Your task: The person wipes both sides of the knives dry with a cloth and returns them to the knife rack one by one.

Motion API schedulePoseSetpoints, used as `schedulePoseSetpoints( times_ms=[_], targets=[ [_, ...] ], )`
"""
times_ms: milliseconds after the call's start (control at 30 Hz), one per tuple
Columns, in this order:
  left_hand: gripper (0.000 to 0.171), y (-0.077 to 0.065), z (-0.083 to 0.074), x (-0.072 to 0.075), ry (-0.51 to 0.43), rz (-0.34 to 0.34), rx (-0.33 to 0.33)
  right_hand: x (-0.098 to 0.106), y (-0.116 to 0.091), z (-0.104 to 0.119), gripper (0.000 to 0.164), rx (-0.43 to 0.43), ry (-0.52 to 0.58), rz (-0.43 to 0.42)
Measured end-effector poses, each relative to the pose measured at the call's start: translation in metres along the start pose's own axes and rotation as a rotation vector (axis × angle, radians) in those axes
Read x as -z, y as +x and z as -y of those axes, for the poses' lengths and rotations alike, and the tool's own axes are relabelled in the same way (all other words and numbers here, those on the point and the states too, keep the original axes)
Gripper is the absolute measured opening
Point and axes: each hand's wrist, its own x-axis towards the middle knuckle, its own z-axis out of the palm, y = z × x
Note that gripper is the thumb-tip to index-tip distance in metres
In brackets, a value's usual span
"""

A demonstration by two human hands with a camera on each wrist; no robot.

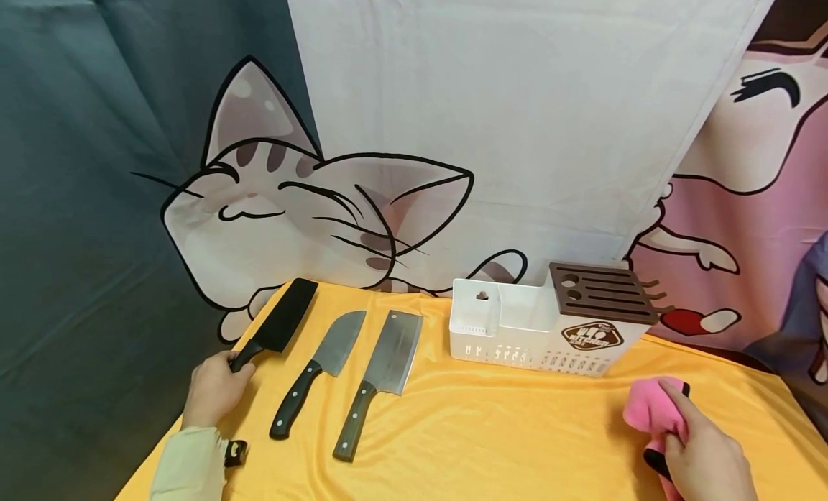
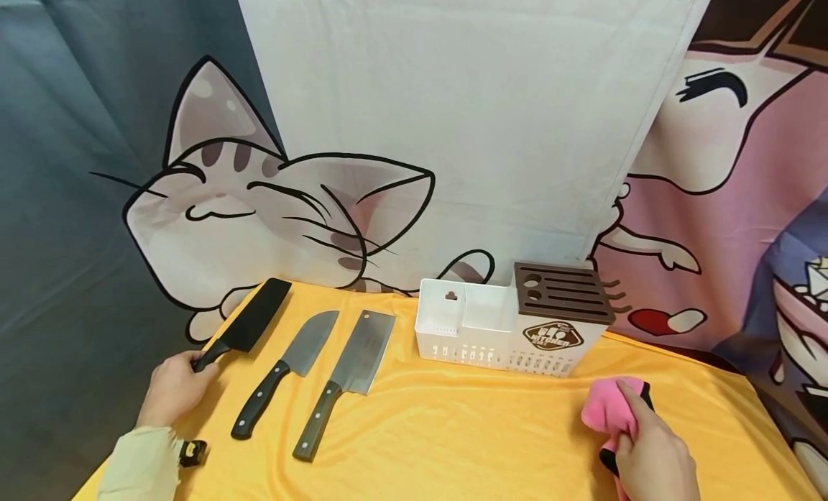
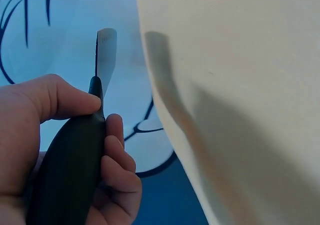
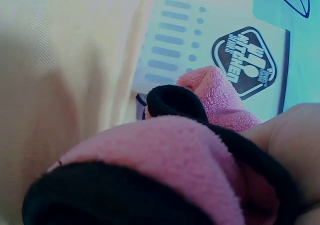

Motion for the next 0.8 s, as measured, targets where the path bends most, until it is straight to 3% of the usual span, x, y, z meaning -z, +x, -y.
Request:
schedulePoseSetpoints(
  times_ms=[267,567,800],
  targets=[
    [0.033,-0.002,-0.017,0.005,0.012,-0.066,-0.07,0.004,-0.012,0.006,0.071,0.083,0.022,-0.133],
    [0.034,-0.01,-0.041,0.008,0.001,-0.115,-0.108,0.009,-0.02,0.014,0.072,0.097,0.04,-0.215],
    [0.034,-0.017,-0.058,0.006,-0.032,-0.119,-0.141,0.013,-0.025,0.027,0.063,0.086,0.091,-0.256]
  ],
)
